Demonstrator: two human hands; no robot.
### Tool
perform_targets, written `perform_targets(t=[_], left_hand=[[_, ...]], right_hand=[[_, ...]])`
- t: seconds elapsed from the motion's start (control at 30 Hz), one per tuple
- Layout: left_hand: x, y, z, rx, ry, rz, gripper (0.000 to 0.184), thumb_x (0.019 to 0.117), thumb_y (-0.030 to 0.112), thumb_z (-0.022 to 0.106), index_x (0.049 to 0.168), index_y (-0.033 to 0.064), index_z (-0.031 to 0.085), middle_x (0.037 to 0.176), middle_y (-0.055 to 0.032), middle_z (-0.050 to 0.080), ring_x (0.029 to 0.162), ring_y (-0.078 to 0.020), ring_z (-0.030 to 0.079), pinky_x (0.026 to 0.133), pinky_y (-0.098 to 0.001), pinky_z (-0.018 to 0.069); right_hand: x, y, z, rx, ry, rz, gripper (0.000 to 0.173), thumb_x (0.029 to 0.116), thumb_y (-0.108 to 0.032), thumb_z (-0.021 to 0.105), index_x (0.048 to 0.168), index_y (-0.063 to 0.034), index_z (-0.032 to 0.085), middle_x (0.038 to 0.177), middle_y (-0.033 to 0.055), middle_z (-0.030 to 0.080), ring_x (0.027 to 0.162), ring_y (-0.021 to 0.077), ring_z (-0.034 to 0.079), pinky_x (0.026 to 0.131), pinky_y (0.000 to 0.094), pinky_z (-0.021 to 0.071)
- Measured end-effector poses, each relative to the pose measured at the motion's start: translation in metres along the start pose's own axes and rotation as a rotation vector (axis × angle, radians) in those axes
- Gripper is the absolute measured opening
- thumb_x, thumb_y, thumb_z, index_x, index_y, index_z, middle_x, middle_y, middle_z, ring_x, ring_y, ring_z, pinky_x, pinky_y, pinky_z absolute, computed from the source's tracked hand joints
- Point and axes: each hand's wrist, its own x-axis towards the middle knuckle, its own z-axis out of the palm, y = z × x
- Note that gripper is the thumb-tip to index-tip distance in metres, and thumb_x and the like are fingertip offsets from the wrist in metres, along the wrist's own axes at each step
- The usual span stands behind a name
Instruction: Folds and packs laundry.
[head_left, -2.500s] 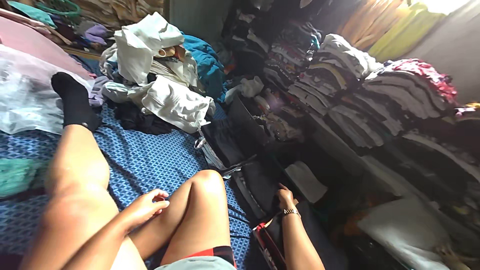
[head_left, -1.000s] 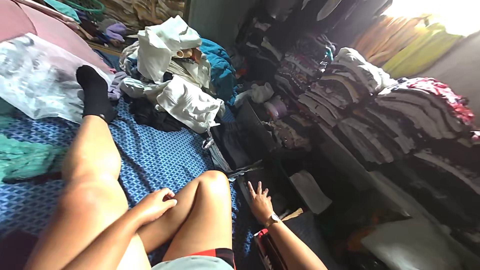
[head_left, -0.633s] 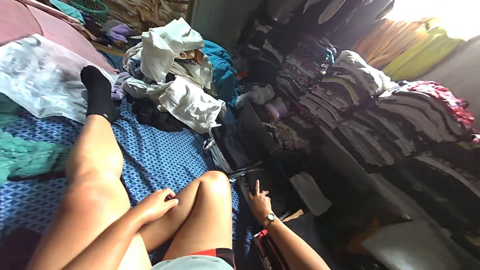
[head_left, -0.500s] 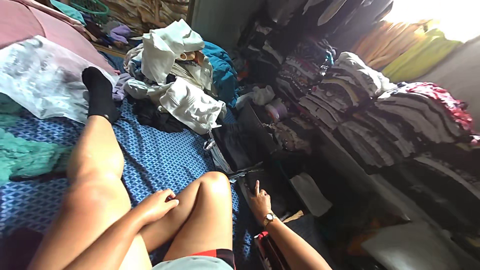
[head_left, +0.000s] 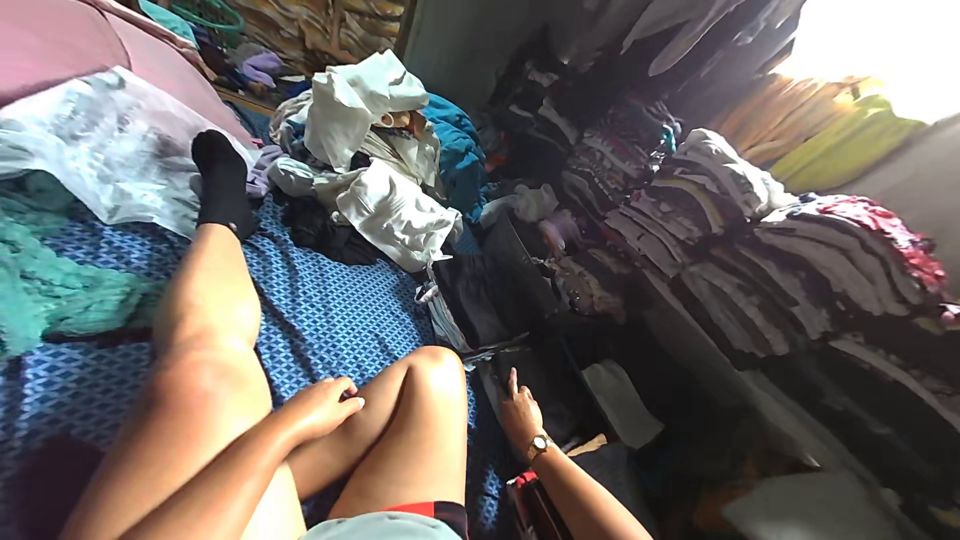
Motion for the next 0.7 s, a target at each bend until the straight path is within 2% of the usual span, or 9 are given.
perform_targets(t=[0.03,0.13,0.2,0.3,0.37,0.43,0.57,0.7], left_hand=[[0.0,0.0,0.0,0.004,-0.001,0.002,0.046,0.1079,0.036,0.051,0.138,0.0013,0.058,0.139,-0.0262,0.056,0.133,-0.0406,0.052,0.111,-0.0589,0.0384],[0.0,0.001,0.0,0.011,-0.003,-0.001,0.046,0.1081,0.036,0.05,0.137,0.0013,0.058,0.139,-0.0259,0.057,0.133,-0.0406,0.053,0.111,-0.0593,0.0386],[-0.001,0.002,-0.001,0.014,-0.002,-0.003,0.046,0.1081,0.036,0.05,0.138,0.0016,0.058,0.139,-0.0258,0.057,0.133,-0.0406,0.053,0.111,-0.0589,0.0387],[-0.001,0.001,-0.001,0.02,-0.005,-0.006,0.046,0.1083,0.036,0.05,0.138,0.001,0.057,0.14,-0.0266,0.055,0.134,-0.0409,0.052,0.111,-0.0587,0.0383],[0.0,0.001,0.0,0.02,-0.008,-0.011,0.046,0.1083,0.036,0.05,0.138,0.0012,0.057,0.14,-0.0263,0.055,0.134,-0.0408,0.051,0.112,-0.0584,0.038],[0.002,0.002,0.0,0.026,-0.01,-0.012,0.046,0.1081,0.037,0.05,0.138,0.0017,0.058,0.14,-0.0257,0.056,0.134,-0.0403,0.052,0.111,-0.0583,0.0384],[0.001,-0.001,0.001,0.013,-0.001,-0.01,0.046,0.108,0.036,0.051,0.138,0.0012,0.058,0.14,-0.0261,0.056,0.133,-0.0403,0.052,0.111,-0.0578,0.0386],[0.003,0.0,0.001,0.008,0.0,-0.013,0.046,0.1079,0.036,0.051,0.137,0.0012,0.058,0.14,-0.0259,0.055,0.134,-0.0403,0.051,0.112,-0.058,0.0379]], right_hand=[[-0.001,0.0,0.001,0.008,0.002,0.001,0.063,0.1042,-0.004,0.041,0.164,-0.0131,0.024,0.168,0.0225,0.019,0.132,0.0429,0.052,0.101,0.049,0.05],[-0.001,0.0,0.002,-0.018,-0.009,-0.003,0.06,0.104,-0.003,0.04,0.162,-0.0086,0.027,0.17,0.0182,0.012,0.135,0.0421,0.049,0.103,0.0481,0.049],[-0.001,0.0,-0.004,-0.013,-0.003,0.002,0.058,0.1037,-0.003,0.041,0.16,-0.0107,0.033,0.171,0.0146,0.011,0.136,0.0417,0.049,0.101,0.049,0.0504],[-0.005,0.001,-0.01,-0.032,0.003,-0.008,0.06,0.1037,-0.001,0.04,0.162,-0.0153,0.032,0.172,0.0112,0.01,0.137,0.0415,0.048,0.099,0.0495,0.0513],[-0.007,0.002,-0.004,-0.058,-0.028,-0.025,0.059,0.1032,0.0,0.039,0.161,-0.0102,0.033,0.172,0.012,0.007,0.139,0.042,0.046,0.101,0.0499,0.0497],[-0.007,0.0,-0.003,-0.068,-0.052,-0.03,0.054,0.1025,0.002,0.04,0.156,-0.0039,0.039,0.172,0.013,0.005,0.139,0.042,0.045,0.104,0.0493,0.048],[-0.01,-0.003,-0.012,-0.021,-0.043,-0.004,0.052,0.1027,0.0,0.041,0.154,-0.006,0.045,0.173,0.0087,0.007,0.14,0.0404,0.045,0.102,0.0494,0.0496],[-0.011,-0.004,-0.006,-0.04,-0.064,-0.021,0.047,0.1021,0.003,0.04,0.148,0.0004,0.049,0.172,0.0101,0.007,0.14,0.0402,0.044,0.104,0.0482,0.048]])
